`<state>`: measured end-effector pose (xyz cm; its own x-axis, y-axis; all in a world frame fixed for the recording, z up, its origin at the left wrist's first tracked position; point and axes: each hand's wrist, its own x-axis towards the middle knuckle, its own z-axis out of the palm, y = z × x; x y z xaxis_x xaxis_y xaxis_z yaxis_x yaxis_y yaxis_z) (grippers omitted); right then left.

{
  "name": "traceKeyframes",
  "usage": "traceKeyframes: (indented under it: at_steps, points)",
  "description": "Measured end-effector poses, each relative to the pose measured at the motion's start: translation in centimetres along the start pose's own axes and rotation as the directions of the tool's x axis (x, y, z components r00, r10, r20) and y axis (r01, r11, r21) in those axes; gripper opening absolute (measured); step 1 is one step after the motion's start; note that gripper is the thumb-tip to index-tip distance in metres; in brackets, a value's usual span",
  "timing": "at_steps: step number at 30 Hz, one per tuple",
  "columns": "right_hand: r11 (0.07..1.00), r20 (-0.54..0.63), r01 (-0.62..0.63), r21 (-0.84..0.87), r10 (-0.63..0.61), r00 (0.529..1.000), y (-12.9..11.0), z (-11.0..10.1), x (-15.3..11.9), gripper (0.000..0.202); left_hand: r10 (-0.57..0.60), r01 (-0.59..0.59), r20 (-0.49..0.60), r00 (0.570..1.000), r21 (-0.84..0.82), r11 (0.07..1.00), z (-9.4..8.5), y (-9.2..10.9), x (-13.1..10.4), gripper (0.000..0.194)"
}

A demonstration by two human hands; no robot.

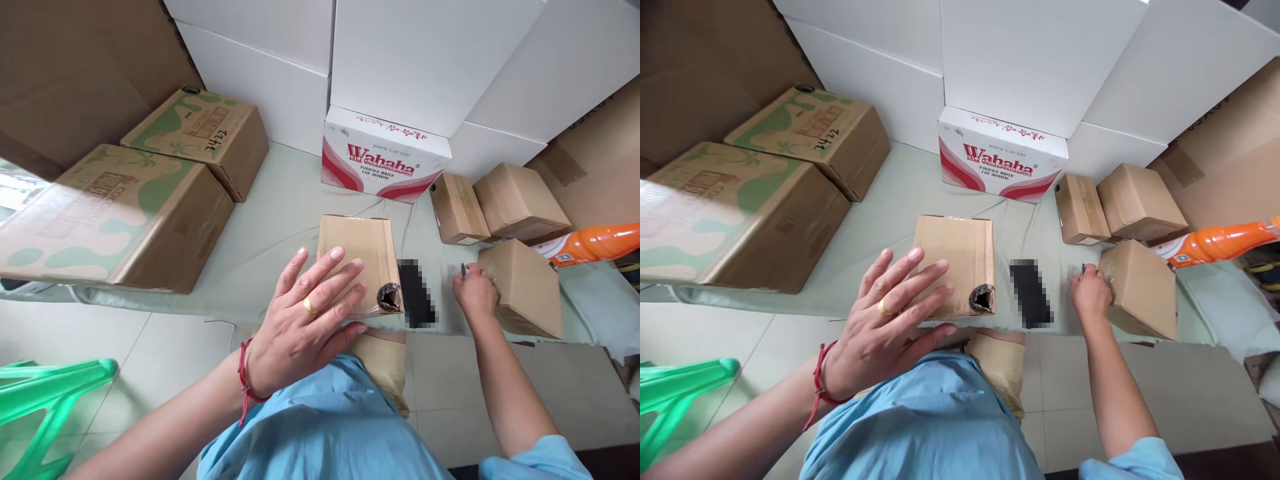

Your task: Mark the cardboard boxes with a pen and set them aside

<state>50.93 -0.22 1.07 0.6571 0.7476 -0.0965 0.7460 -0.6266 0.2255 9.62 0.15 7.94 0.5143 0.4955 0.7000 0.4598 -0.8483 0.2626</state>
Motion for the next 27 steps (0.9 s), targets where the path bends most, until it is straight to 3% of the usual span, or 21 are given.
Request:
traceKeyframes:
  at_steps: [4,9,12,13,15,17,20,22,24,25,27]
  points:
    - [0.999,0.031,-0.035,-0.016,0.035,0.999,0.8,0.3,0.1,0.051,0.017,-0.012,0.127,0.992,-0.036,0.999,0.4,-0.7,0.3,0.04]
    - [0.999,0.099,-0.049,-0.015,0.05,0.994,0.2,0.7,0.9,0.044,-0.004,0.009,0.117,0.993,-0.042,0.999,0.6,-0.4,0.2,0.04]
    - [0.999,0.096,-0.047,0.005,0.046,0.994,-0.4,0.6,1.3,0.054,-0.019,0.024,0.102,0.995,-0.044,0.999,0.6,-0.1,0.1,0.039]
    - [0.998,0.083,-0.042,0.055,0.038,0.996,-0.4,0.6,1.3,0.059,-0.028,0.032,0.099,0.995,-0.043,0.999,0.6,0.0,0.1,0.039]
    - [0.931,0.054,-0.048,0.362,0.031,0.998,-0.4,0.5,1.0,0.063,-0.044,0.048,0.094,0.995,-0.04,0.998,0.7,0.0,0.1,0.038]
    - [0.686,0.042,-0.061,0.725,0.044,0.998,-0.1,0.4,0.6,0.052,-0.053,0.056,0.079,0.995,-0.035,0.998,0.8,0.1,0.1,0.035]
    - [0.326,0.054,-0.067,0.943,0.047,0.997,0.3,-0.2,-0.7,0.039,-0.064,0.064,0.031,0.997,-0.023,0.998,1.2,0.3,0.3,0.036]
    - [0.012,0.037,-0.037,0.999,0.05,0.998,0.2,-1.1,-1.9,0.039,-0.076,0.076,0.005,0.997,-0.012,0.997,1.4,0.5,0.4,0.036]
    - [-0.328,0.013,0.001,0.945,0.041,0.999,-0.4,-2.3,-3.2,0.042,-0.085,0.085,-0.01,0.996,-0.001,0.996,1.7,0.8,0.6,0.034]
    - [-0.433,-0.002,0.017,0.901,0.036,0.999,-0.8,-3.0,-3.8,0.045,-0.089,0.089,-0.015,0.996,0.005,0.996,1.8,1.0,0.7,0.033]
    - [-0.507,-0.033,0.039,0.861,0.021,0.999,-1.8,-4.3,-5.2,0.048,-0.1,0.1,-0.028,0.995,0.015,0.995,2.1,1.3,0.8,0.032]
